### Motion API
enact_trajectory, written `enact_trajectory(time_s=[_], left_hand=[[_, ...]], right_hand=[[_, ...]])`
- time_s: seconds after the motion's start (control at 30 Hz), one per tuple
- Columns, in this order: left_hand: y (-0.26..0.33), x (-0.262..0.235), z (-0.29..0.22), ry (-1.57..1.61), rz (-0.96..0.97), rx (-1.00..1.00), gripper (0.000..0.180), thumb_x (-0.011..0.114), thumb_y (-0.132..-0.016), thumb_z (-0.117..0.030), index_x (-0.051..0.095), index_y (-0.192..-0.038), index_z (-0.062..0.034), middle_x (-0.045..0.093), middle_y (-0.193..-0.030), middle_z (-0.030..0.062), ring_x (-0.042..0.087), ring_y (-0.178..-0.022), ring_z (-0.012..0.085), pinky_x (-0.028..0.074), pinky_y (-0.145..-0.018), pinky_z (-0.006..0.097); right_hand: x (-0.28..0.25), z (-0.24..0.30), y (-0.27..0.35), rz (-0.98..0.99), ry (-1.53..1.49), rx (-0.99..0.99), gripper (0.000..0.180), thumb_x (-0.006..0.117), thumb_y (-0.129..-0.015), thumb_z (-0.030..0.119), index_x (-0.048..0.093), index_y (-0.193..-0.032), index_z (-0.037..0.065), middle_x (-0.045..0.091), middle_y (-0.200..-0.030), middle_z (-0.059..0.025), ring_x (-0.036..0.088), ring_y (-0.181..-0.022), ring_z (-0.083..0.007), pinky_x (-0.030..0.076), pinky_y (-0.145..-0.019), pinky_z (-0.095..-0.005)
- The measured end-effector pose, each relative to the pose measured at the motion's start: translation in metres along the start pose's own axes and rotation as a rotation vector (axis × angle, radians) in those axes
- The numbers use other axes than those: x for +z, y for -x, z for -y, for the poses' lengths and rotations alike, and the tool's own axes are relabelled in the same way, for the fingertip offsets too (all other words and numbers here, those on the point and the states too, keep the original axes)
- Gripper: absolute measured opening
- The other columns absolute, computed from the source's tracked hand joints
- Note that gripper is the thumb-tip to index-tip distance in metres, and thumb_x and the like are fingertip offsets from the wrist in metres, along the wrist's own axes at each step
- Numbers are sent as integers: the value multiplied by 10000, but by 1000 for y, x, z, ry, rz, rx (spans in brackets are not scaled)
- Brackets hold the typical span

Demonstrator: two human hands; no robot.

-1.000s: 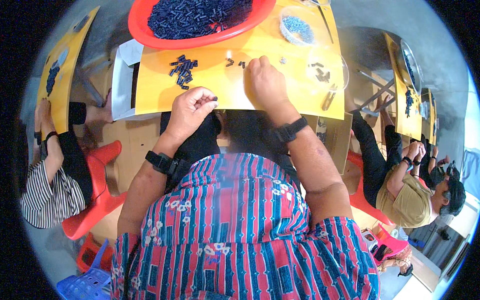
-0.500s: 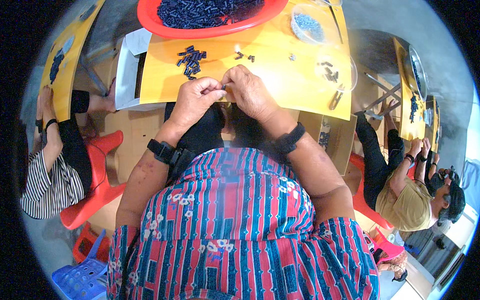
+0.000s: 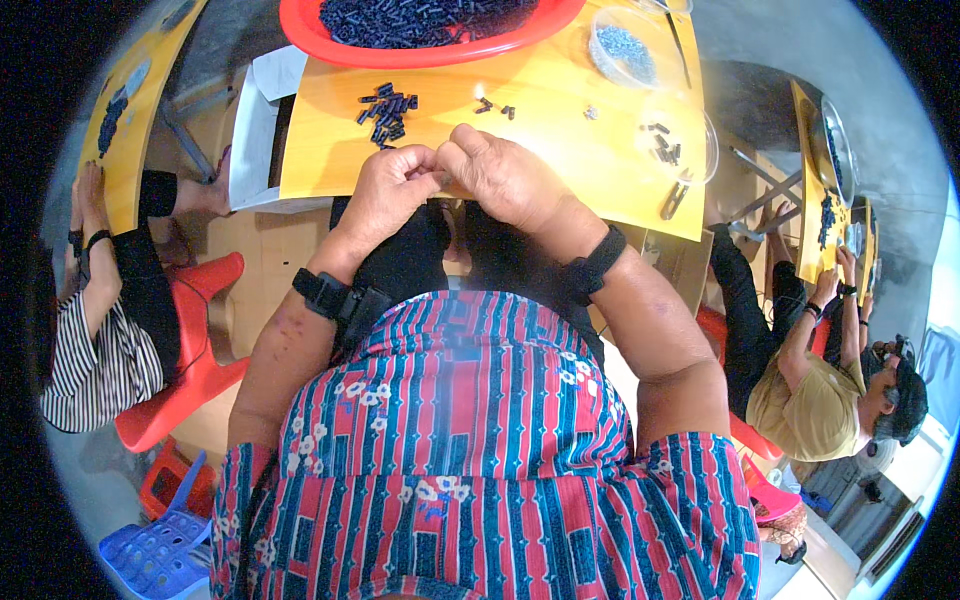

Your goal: The person is assembling small black plastic components by hand and trimming flashing with snips.

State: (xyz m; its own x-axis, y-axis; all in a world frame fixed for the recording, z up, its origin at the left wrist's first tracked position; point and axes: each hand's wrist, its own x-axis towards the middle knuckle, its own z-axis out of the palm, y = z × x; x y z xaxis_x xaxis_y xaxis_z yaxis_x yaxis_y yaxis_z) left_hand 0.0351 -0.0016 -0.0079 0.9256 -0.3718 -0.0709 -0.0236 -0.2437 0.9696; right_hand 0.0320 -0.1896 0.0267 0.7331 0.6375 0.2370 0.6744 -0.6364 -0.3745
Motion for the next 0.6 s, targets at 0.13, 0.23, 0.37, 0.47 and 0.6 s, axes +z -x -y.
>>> enact_trajectory(time_s=[0.13,0.23,0.37,0.47,0.6], left_hand=[[0,-3,-5,-70,36,-13,129,684,-803,-97,670,-843,25,681,-730,89,643,-676,123,507,-644,262],[0,-2,-2,0,43,-2,120,676,-810,-92,671,-850,21,681,-736,82,637,-676,118,503,-646,257],[1,-1,3,31,33,-30,114,671,-814,-87,673,-864,16,682,-747,75,632,-679,112,500,-648,252],[1,-2,2,37,53,-41,116,671,-821,-94,675,-872,10,682,-746,71,629,-679,107,500,-647,251],[2,-5,-2,-3,68,-25,112,657,-842,-95,662,-876,12,649,-752,19,580,-693,69,477,-641,235]], right_hand=[[-5,-1,-3,81,60,-89,186,541,-805,115,525,-983,65,521,-930,-119,614,-811,-318,532,-685,-389],[-11,1,-7,104,71,-139,200,550,-795,103,536,-992,70,529,-921,-106,616,-823,-305,534,-690,-380],[-10,-2,-6,36,45,-249,229,535,-806,139,537,-1023,65,536,-857,-108,614,-782,-294,524,-663,-381],[-9,-1,-4,-3,32,-254,257,554,-795,131,548,-1046,75,559,-866,-102,624,-779,-294,525,-660,-381],[-4,-3,-2,-2,-1,-178,249,571,-785,102,580,-1034,79,600,-877,-102,640,-785,-294,531,-667,-369]])
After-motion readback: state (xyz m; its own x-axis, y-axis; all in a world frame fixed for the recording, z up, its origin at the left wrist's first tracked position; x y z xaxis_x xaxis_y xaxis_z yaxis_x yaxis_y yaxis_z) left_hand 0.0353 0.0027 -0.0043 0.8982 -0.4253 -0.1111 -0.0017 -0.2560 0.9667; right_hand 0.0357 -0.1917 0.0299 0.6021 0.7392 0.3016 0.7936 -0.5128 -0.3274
